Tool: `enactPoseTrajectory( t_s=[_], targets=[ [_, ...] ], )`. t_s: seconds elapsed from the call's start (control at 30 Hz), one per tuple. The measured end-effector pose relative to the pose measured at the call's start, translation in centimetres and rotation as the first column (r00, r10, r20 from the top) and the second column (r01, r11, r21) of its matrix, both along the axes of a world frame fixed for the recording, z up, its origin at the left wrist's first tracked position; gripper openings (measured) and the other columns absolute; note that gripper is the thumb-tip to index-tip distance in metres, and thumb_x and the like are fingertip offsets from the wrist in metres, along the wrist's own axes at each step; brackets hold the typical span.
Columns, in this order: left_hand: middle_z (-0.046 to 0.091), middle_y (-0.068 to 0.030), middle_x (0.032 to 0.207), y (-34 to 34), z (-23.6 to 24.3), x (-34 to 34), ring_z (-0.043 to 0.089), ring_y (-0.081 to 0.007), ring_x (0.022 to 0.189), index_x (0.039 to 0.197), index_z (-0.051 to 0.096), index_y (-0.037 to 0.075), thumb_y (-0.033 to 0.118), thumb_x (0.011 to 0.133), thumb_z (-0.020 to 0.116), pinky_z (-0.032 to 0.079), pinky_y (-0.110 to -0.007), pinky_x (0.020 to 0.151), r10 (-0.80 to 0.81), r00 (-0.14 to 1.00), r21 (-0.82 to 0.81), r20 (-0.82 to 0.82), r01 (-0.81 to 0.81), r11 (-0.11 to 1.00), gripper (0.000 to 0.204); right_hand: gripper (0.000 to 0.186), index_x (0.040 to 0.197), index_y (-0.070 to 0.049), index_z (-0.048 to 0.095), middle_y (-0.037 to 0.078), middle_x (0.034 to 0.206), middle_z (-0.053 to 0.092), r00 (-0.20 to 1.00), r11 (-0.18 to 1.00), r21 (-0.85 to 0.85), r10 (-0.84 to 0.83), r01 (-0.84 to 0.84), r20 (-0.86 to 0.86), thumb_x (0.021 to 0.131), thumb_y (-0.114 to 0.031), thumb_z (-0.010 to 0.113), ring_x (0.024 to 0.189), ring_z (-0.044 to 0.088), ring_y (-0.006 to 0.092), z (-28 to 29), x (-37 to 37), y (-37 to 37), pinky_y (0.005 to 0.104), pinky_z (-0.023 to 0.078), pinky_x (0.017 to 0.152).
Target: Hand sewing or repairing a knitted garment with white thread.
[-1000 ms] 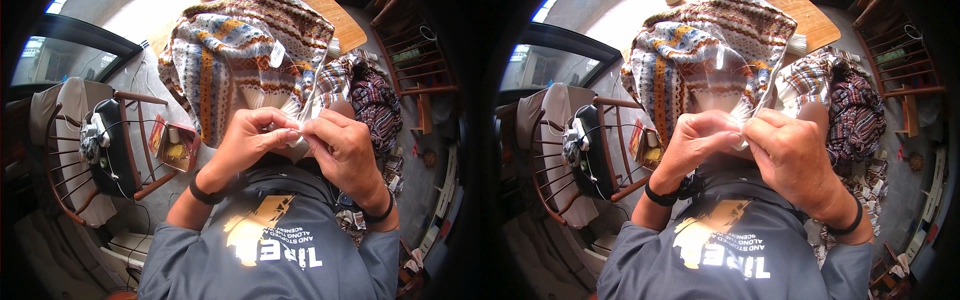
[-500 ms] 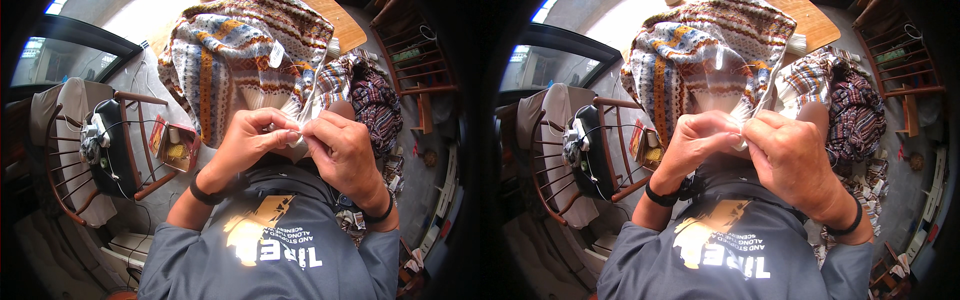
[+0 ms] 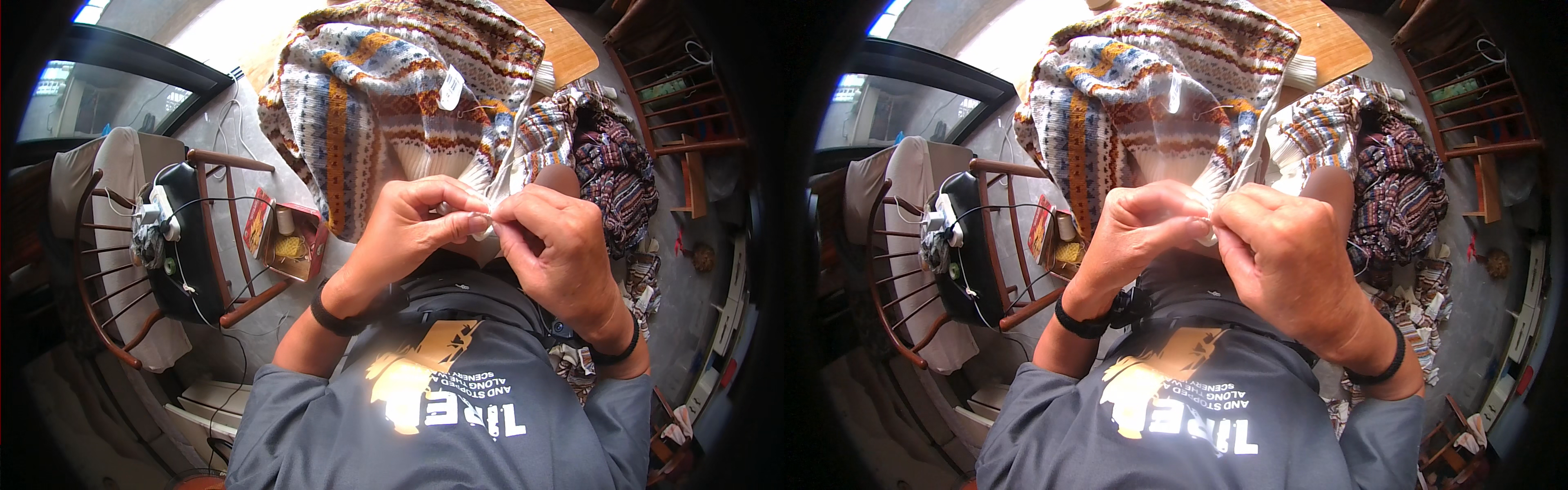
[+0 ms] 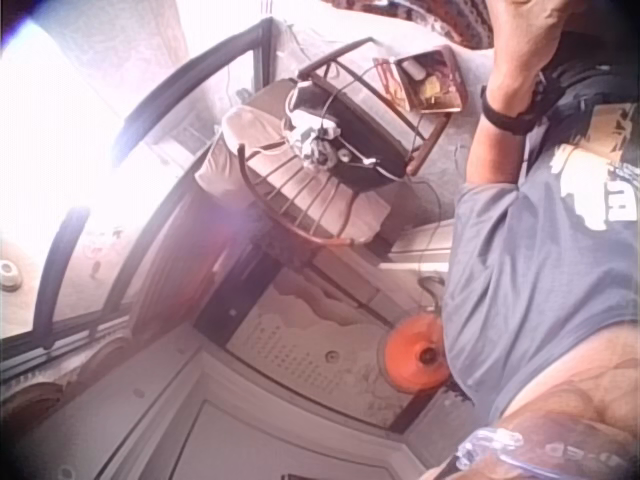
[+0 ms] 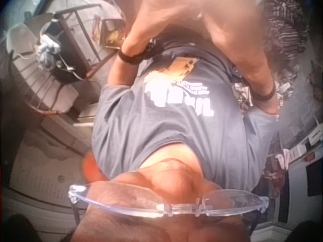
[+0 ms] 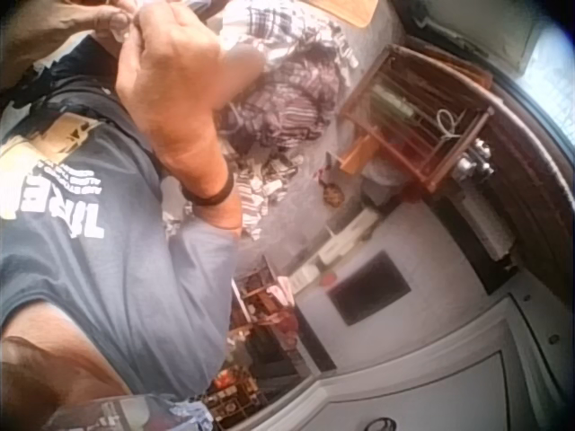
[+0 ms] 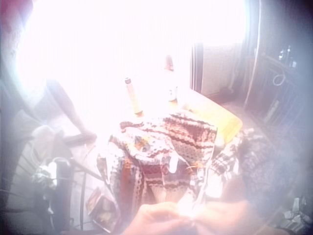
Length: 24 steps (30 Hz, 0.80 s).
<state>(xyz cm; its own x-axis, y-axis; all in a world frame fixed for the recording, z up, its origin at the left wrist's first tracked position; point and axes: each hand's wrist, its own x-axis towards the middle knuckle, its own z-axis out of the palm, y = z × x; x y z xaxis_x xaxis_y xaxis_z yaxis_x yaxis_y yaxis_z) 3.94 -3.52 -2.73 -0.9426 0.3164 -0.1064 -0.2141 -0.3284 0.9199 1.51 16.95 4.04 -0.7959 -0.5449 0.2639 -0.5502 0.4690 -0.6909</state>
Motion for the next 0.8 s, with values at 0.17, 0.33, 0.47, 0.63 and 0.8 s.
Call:
enactPoseTrajectory(
  t_s=[0.17,0.33,0.47,0.63,0.8],
  targets=[
    [0.072,-0.0052,0.104,-0.01,0.40,0.07,0.070,-0.0096,0.090,0.104,0.075,-0.002,0.008,0.095,0.075,0.058,-0.023,0.074,0.004,1.000,0.004,0.024,-0.004,1.000,0.014,0.011,0.091,0.000,0.066,0.017,0.087,0.068,0.999,1.000,-0.012,0.013,-0.012,0.047,0.082,0.004,0.071,0.079,0.069,0.0365,0.14,-0.09,0.12,0.0410,0.055,0.070],
    [0.072,-0.0037,0.102,0.06,0.61,0.23,0.069,-0.0079,0.089,0.105,0.075,-0.002,0.008,0.095,0.075,0.057,-0.022,0.074,0.021,1.000,-0.011,0.017,-0.021,1.000,0.014,0.014,0.095,0.001,0.065,0.019,0.090,0.068,0.998,0.999,-0.041,0.012,-0.009,0.060,0.083,0.005,0.070,0.084,0.068,0.0377,0.43,0.05,-0.19,0.0420,0.054,0.072],
    [0.072,-0.0032,0.101,-0.02,0.57,0.21,0.068,-0.0073,0.088,0.105,0.076,-0.002,0.008,0.094,0.076,0.057,-0.022,0.073,0.030,0.999,-0.045,-0.033,-0.032,0.998,0.014,0.016,0.098,0.001,0.064,0.019,0.092,0.068,0.998,0.997,-0.075,0.010,-0.005,0.067,0.083,0.006,0.069,0.085,0.068,0.0383,0.41,0.26,-0.53,0.0429,0.054,0.073],
    [0.072,-0.0038,0.101,-0.04,0.53,0.32,0.069,-0.0081,0.087,0.105,0.076,-0.002,0.007,0.094,0.076,0.057,-0.022,0.073,0.047,0.998,-0.053,-0.051,-0.049,0.997,0.014,0.018,0.098,0.000,0.065,0.018,0.090,0.067,0.998,1.000,-0.021,0.018,-0.017,0.068,0.082,0.008,0.069,0.084,0.067,0.0380,0.31,0.13,-0.32,0.0428,0.054,0.071],
    [0.072,-0.0051,0.103,-0.03,0.53,0.39,0.069,-0.0091,0.088,0.105,0.076,-0.002,0.005,0.094,0.075,0.058,-0.023,0.072,0.046,0.998,-0.048,-0.048,-0.048,0.998,0.013,0.016,0.094,-0.001,0.066,0.016,0.086,0.066,0.999,1.000,-0.001,-0.004,0.004,0.054,0.081,0.007,0.070,0.080,0.068,0.0362,0.49,0.10,0.00,0.0420,0.053,0.069]
  ],
)
